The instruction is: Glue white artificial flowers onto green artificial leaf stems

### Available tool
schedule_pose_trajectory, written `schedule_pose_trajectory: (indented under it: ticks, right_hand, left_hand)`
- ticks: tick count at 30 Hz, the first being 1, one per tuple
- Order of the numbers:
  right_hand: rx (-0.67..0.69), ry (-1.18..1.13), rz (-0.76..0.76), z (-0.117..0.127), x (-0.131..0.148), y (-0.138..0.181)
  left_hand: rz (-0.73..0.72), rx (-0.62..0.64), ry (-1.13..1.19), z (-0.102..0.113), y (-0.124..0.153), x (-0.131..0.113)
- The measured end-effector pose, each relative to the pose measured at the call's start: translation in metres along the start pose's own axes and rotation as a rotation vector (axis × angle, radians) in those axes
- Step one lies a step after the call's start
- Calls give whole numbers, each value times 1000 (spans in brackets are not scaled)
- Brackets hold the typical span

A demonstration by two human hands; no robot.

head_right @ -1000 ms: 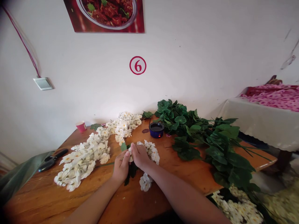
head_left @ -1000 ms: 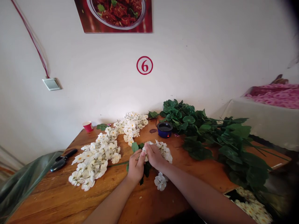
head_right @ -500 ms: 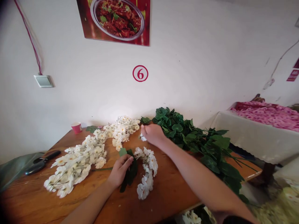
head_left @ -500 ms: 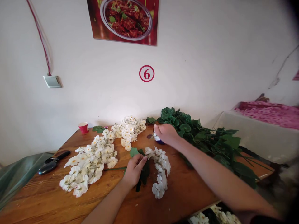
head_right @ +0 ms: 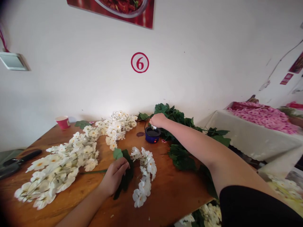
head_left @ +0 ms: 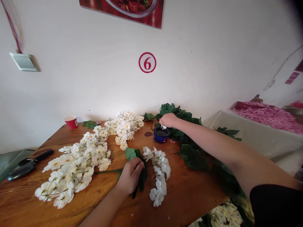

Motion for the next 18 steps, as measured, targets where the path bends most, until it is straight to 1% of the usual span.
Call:
schedule_pose_trajectory:
  ticks: [3, 6, 13, 15, 18]
  right_hand:
    - [63, 20, -26, -13, -7, -4]
    - [94, 39, -52, -21, -10, -5]
    - [163, 48, -91, -42, -1, -1]
    - [164, 45, -101, -42, 0, 1]
    - [120, 39, -127, -31, -6, 4]
  left_hand:
    - [10, 13, -15, 0, 0, 0]
    - [5, 31, -37, -1, 0, 0]
    - [0, 51, -55, -4, -3, 2]
    - [5, 47, -55, -4, -3, 4]
    - [-7, 41, -63, -3, -1, 2]
Point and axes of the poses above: each hand's wrist, its own y-axis away from the middle knuckle, its own z-axis out of the back of the hand, x = y × z, the point moved 10 cm from there along -y, towards the middle knuckle, and after that the axes turned 11 degrees about z, right-handed, at the moved point
